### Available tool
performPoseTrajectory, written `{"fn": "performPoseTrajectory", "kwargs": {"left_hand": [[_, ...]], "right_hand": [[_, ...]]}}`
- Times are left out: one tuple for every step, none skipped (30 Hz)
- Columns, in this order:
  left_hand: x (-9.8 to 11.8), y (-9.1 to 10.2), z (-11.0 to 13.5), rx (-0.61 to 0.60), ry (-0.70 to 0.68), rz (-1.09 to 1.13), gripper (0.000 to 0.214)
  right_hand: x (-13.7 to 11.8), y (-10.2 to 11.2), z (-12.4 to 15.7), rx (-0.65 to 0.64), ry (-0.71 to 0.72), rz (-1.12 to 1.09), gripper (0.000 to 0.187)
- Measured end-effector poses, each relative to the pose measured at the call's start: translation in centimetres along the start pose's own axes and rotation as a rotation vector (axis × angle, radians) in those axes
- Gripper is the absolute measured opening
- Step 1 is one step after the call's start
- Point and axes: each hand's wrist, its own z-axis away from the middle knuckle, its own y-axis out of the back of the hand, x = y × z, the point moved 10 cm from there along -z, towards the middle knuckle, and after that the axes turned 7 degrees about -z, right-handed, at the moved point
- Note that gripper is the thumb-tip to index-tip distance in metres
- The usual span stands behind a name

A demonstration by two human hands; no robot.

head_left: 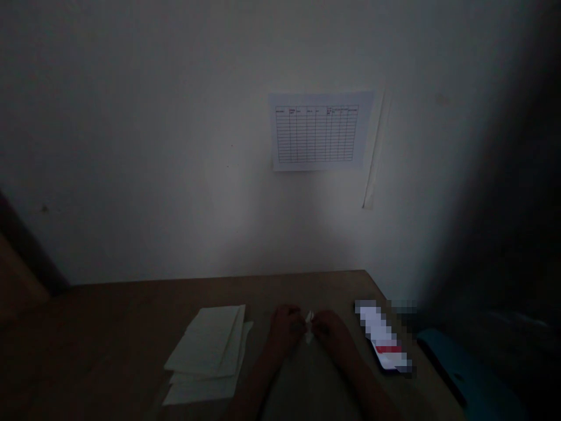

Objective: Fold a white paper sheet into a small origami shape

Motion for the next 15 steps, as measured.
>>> {"fn": "performPoseTrajectory", "kwargs": {"left_hand": [[0.18, 0.06, -0.01, 0.002, -0.025, 0.014, 0.016], [0.37, 0.06, -0.01, -0.002, -0.052, 0.027, 0.016], [0.55, 0.01, -0.01, -0.015, -0.079, 0.039, 0.016], [0.74, -0.10, 0.00, -0.036, -0.106, 0.049, 0.017], [0.89, -0.20, 0.02, -0.059, -0.130, 0.055, 0.017], [0.98, -0.29, 0.05, -0.081, -0.147, 0.058, 0.018], [1.02, -0.31, 0.07, -0.098, -0.157, 0.059, 0.018], [1.02, -0.29, 0.08, -0.111, -0.164, 0.059, 0.019], [1.01, -0.28, 0.10, -0.122, -0.169, 0.058, 0.019], [1.01, -0.27, 0.11, -0.133, -0.174, 0.058, 0.019], [1.02, -0.30, 0.12, -0.144, -0.181, 0.062, 0.018], [1.04, -0.35, 0.12, -0.155, -0.188, 0.068, 0.017], [1.04, -0.38, 0.12, -0.162, -0.194, 0.079, 0.015], [1.03, -0.40, 0.12, -0.165, -0.202, 0.093, 0.014], [1.02, -0.39, 0.12, -0.162, -0.211, 0.111, 0.013]], "right_hand": [[0.05, -0.07, 0.05, -0.002, -0.004, 0.008, 0.017], [0.04, -0.12, 0.10, -0.004, -0.008, 0.015, 0.017], [-0.01, -0.15, 0.15, -0.005, -0.012, 0.020, 0.017], [-0.10, -0.15, 0.21, -0.005, -0.015, 0.023, 0.018], [-0.19, -0.16, 0.27, -0.005, -0.019, 0.025, 0.018], [-0.29, -0.15, 0.33, -0.006, -0.023, 0.025, 0.019], [-0.37, -0.15, 0.39, -0.007, -0.027, 0.024, 0.019], [-0.42, -0.12, 0.44, -0.008, -0.031, 0.024, 0.020], [-0.44, -0.07, 0.48, -0.009, -0.038, 0.025, 0.021], [-0.42, -0.01, 0.50, -0.011, -0.047, 0.027, 0.022], [-0.38, 0.07, 0.51, -0.014, -0.057, 0.034, 0.023], [-0.33, 0.11, 0.49, -0.021, -0.067, 0.047, 0.024], [-0.29, 0.13, 0.45, -0.033, -0.078, 0.064, 0.024], [-0.27, 0.11, 0.40, -0.050, -0.088, 0.085, 0.025], [-0.28, 0.07, 0.34, -0.068, -0.096, 0.105, 0.026]]}}
